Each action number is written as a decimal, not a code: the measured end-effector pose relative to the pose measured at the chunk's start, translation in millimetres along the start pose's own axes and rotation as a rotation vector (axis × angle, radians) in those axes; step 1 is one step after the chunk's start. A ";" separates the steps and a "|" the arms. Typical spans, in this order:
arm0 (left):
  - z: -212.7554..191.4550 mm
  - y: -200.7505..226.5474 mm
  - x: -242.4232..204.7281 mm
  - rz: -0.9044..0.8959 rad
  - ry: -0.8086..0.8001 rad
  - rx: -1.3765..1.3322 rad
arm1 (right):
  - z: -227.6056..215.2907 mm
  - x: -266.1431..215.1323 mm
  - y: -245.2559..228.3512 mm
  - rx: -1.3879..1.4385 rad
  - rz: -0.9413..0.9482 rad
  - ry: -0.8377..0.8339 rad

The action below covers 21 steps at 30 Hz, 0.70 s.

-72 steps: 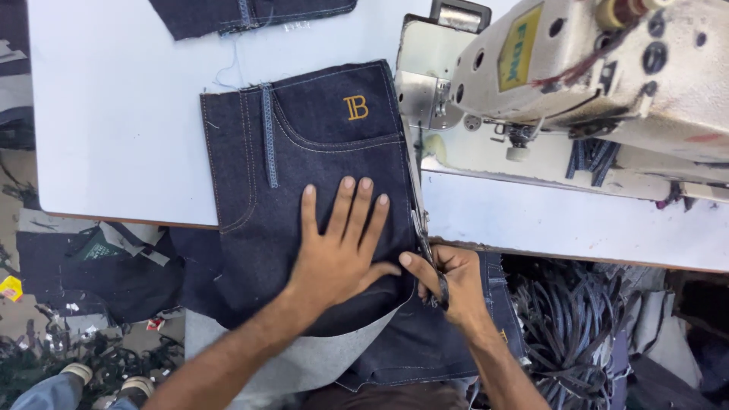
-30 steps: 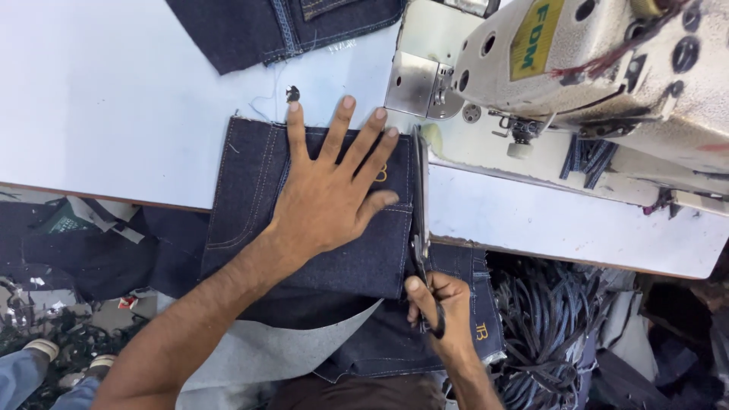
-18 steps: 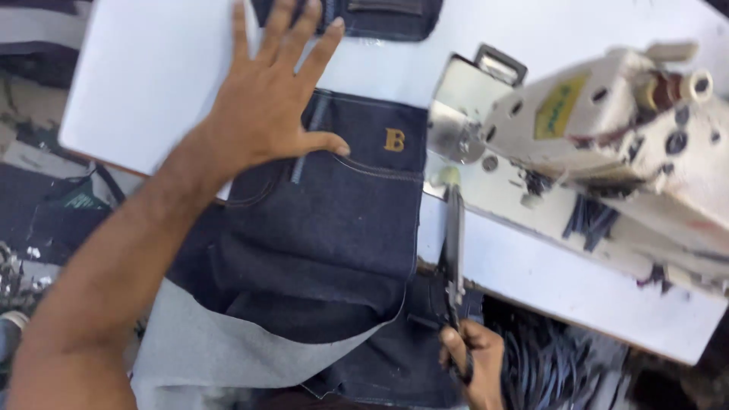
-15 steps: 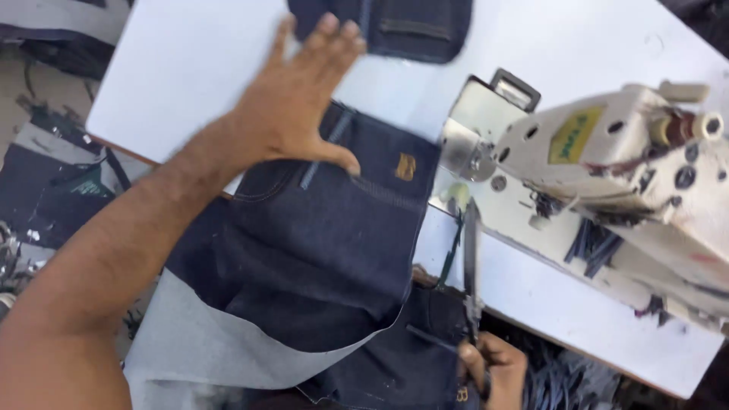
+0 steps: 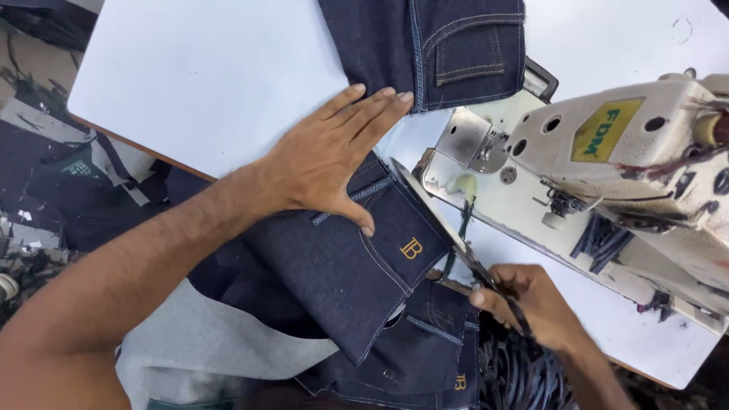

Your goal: The person uses a pair of large shears to trim the edges of dark denim fabric pieces on a white worktable. They repeatedly cut along the seams, flip the fabric, and move the pieces around the workspace next to a sewing machine.

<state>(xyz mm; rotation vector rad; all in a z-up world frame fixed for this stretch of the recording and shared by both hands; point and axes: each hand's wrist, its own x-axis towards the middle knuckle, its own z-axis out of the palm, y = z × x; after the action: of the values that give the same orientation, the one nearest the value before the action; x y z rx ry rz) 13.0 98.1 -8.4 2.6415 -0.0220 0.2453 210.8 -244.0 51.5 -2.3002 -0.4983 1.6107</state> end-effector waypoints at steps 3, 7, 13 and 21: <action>-0.3 -2.8 2.5 0.013 0.014 -0.001 | -5.1 13.5 -14.3 -0.002 -0.030 -0.034; 1.3 -0.1 0.5 0.005 0.021 0.001 | -0.6 10.5 -4.9 -0.019 -0.056 -0.031; -1.7 -2.2 1.5 0.023 0.027 0.003 | 31.4 -26.1 106.4 0.171 -0.079 0.243; 5.6 6.7 2.5 0.084 -0.024 0.074 | 43.0 -60.2 55.1 -0.450 0.013 0.878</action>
<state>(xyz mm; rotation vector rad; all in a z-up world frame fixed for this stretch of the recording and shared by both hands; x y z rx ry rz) 16.0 89.6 -9.6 2.7201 -0.1353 0.2466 157.7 -318.2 64.5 -3.0037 -0.6410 0.3701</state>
